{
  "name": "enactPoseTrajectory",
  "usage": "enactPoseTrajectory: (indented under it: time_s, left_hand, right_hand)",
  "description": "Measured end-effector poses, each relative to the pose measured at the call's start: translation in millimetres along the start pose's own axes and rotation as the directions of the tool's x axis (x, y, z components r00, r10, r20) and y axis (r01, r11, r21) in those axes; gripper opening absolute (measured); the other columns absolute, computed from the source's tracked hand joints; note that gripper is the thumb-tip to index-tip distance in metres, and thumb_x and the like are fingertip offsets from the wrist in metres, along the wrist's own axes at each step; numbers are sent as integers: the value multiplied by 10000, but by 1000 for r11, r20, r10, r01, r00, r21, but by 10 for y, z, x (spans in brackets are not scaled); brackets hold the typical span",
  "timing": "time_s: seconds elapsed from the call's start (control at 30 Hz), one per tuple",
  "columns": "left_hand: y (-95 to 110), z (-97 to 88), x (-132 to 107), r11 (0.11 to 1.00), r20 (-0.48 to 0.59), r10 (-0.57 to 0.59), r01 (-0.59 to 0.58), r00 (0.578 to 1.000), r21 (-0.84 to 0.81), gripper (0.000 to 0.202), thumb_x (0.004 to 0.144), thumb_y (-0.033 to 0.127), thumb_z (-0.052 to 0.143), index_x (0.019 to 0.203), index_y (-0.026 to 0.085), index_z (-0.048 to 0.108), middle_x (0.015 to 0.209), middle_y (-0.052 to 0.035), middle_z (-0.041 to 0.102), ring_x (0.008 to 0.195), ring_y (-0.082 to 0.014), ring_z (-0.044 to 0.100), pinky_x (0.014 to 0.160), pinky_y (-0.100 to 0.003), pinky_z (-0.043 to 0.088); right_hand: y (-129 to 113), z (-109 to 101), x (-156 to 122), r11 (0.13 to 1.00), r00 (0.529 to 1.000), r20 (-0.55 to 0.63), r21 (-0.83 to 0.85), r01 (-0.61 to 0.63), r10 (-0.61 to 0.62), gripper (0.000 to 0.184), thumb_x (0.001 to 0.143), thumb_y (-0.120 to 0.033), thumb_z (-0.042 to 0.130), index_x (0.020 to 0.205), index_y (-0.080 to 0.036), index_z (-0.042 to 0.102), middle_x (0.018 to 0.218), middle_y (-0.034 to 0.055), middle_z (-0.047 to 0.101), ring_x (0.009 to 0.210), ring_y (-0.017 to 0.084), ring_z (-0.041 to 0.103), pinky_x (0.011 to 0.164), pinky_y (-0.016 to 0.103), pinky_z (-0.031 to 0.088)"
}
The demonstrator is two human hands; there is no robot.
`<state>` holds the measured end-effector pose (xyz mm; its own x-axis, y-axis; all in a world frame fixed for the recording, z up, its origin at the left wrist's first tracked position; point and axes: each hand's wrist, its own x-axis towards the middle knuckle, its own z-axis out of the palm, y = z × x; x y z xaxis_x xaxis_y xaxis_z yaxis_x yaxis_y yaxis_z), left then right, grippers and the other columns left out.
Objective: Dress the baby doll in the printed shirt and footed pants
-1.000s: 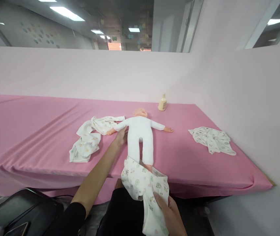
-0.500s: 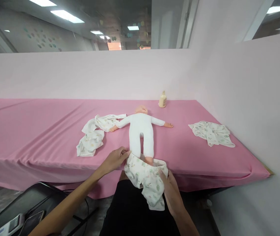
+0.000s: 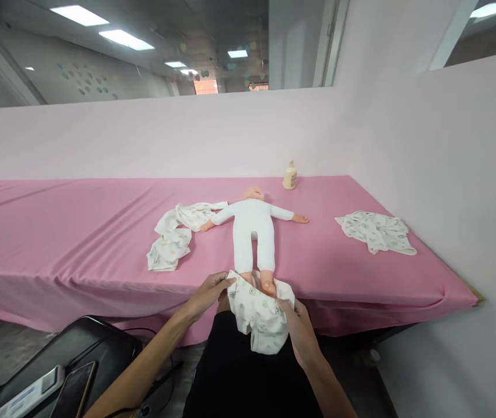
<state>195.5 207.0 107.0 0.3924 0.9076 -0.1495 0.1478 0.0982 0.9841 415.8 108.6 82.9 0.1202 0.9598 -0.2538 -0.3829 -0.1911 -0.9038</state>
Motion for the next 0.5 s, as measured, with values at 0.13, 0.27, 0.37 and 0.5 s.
enactPoseTrajectory:
  time_s: [0.13, 0.27, 0.37, 0.5]
  left_hand:
    - [-2, -75, -179, 999, 27, 53, -53, 998, 13, 346, 822, 466, 619, 715, 158, 504, 736, 19, 488, 683, -107, 434, 655, -231, 379]
    - [-8, -151, -291, 996, 122, 72, -78, 990, 45, 337, 851, 469, 588, 745, 161, 501, 792, 7, 507, 752, -123, 454, 731, -245, 395]
    - [-31, -194, -339, 982, 201, 57, -92, 978, 166, 343, 875, 489, 545, 775, 161, 529, 813, -4, 526, 790, -143, 461, 758, -259, 387]
    - [-59, -219, -378, 929, 285, 41, -142, 958, 342, 344, 887, 492, 516, 767, 170, 538, 820, -18, 556, 796, -165, 466, 730, -262, 372]
  right_hand:
    - [13, -106, -16, 999, 1000, -15, -35, 20, -21, 454, 825, -449, 659, 1160, -143, 685, 1130, 91, 709, 1113, 298, 612, 930, 376, 490]
    - [31, -174, -6, 991, 998, 19, -126, 55, -53, 504, 838, -506, 636, 1175, -134, 682, 1071, 99, 724, 1044, 297, 641, 929, 413, 479]
    - [55, -196, -6, 974, 995, 77, -211, 80, -65, 507, 821, -546, 636, 1109, -136, 716, 991, 86, 738, 962, 281, 660, 910, 404, 479]
    - [62, -207, -33, 957, 990, 125, -272, 98, -66, 502, 804, -560, 641, 1055, -136, 734, 946, 87, 739, 944, 289, 647, 883, 405, 482]
